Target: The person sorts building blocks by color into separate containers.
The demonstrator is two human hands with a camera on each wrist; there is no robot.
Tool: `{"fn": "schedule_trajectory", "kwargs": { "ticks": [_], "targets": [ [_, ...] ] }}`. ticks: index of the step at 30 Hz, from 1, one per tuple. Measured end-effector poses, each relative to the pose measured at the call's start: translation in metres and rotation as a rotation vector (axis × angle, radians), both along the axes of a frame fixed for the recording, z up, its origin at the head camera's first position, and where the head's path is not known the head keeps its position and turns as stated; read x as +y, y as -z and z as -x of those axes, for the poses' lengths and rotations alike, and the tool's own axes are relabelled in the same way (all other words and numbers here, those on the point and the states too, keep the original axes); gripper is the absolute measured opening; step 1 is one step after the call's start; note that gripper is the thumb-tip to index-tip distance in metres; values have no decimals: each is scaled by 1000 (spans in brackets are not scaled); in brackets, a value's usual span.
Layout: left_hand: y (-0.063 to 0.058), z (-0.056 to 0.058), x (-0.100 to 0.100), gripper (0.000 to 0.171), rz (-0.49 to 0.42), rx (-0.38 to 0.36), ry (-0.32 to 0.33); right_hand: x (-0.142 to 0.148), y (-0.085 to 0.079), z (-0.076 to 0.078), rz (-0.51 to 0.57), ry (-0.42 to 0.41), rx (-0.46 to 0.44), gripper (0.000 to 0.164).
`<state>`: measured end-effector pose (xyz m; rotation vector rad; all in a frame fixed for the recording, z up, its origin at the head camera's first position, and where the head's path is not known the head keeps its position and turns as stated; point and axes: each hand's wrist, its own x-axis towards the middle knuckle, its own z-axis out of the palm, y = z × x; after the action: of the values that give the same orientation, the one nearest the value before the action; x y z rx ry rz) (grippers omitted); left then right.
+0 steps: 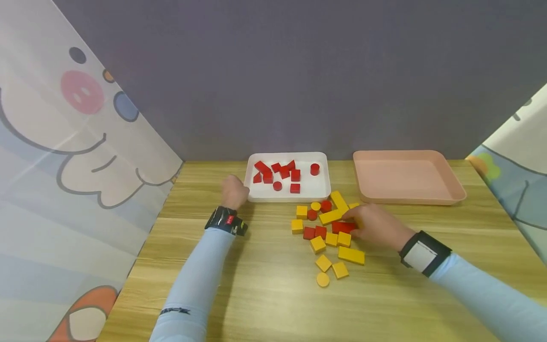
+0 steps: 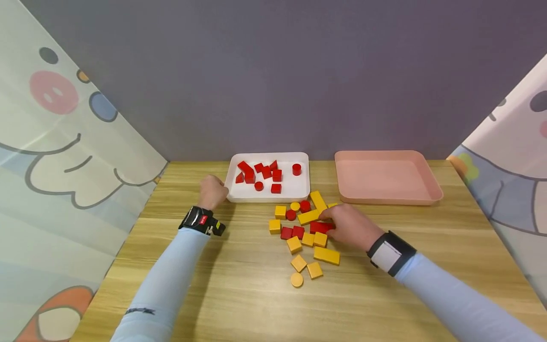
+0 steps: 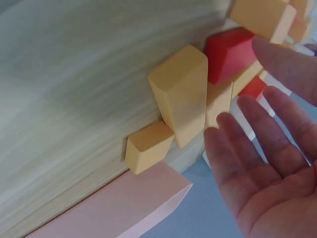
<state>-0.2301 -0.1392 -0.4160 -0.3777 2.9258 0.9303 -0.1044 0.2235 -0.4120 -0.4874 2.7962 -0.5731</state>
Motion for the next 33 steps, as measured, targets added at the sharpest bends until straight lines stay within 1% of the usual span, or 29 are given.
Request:
{"fn": "schedule_trajectory", "kwargs": {
  "ticks": [4, 9, 13, 18, 22, 27, 33],
  "targets": [
    [0, 0, -2, 14, 11, 7, -3, -4, 5, -4, 5, -4, 24, 39],
    [0, 0, -3, 14, 16, 11, -6, -13, 10, -7, 14, 17, -14, 44],
    [1, -1, -2, 14, 19, 15, -6, -20, 12, -7, 3, 32, -22, 43],
    [2, 0, -2, 14, 14, 11, -9, -25, 13, -5, -13, 18, -52, 48],
    [2, 2, -1, 14, 8, 17, 2, -28, 13, -3, -13, 6, -70, 52],
    [3, 2, -1, 16, 4, 39, 8, -30, 15, 0, -18, -10, -63, 50],
    [2, 2, -1, 15, -5, 32, 1, -30, 18, 2, -39, -33, -29, 38]
  ]
}}
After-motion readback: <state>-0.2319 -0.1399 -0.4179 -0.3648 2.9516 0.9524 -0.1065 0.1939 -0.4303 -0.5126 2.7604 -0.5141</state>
